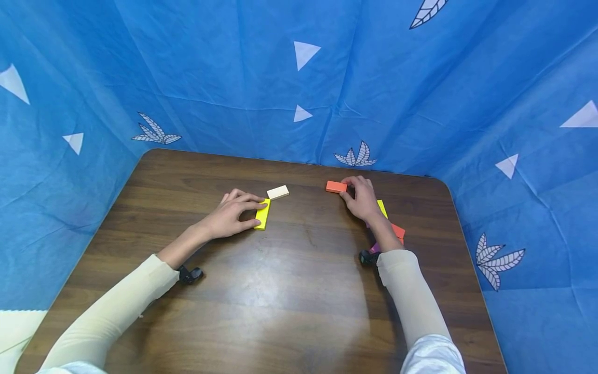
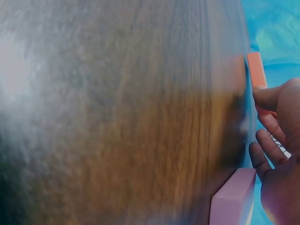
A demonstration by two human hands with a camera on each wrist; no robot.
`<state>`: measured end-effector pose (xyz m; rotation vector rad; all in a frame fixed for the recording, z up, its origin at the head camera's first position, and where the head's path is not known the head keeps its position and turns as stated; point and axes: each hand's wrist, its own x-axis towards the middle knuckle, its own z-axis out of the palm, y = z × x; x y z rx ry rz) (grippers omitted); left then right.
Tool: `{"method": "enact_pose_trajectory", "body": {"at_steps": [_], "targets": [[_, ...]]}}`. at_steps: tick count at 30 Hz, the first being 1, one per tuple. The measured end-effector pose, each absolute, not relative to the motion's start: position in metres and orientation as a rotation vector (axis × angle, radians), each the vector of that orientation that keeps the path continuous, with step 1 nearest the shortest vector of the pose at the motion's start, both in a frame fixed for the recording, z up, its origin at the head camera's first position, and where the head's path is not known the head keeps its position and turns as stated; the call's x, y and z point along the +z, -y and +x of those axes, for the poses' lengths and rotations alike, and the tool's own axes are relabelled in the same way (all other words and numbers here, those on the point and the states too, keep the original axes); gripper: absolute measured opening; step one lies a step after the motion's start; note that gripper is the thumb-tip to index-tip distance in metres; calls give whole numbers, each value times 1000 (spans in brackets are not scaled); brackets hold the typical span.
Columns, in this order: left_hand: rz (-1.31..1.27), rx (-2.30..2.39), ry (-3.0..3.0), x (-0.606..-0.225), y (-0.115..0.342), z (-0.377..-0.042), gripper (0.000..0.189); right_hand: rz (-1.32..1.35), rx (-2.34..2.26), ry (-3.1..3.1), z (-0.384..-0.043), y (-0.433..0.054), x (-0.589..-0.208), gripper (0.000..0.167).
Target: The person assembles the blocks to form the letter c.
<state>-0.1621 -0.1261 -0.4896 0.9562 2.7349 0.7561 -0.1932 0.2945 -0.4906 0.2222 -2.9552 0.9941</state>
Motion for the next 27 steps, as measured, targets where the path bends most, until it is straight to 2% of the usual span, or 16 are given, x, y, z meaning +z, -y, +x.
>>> {"method": "enact_pose_trajectory", "body": {"at_steps": [9,27], "targets": [[946,761,-2725,-488,125,-161,54,188,1035,2972,-191,-287,-492,35],[956,752,-2742,-493,125,-161,54,288,1018,2962,-192,-274,-493,37]]}}
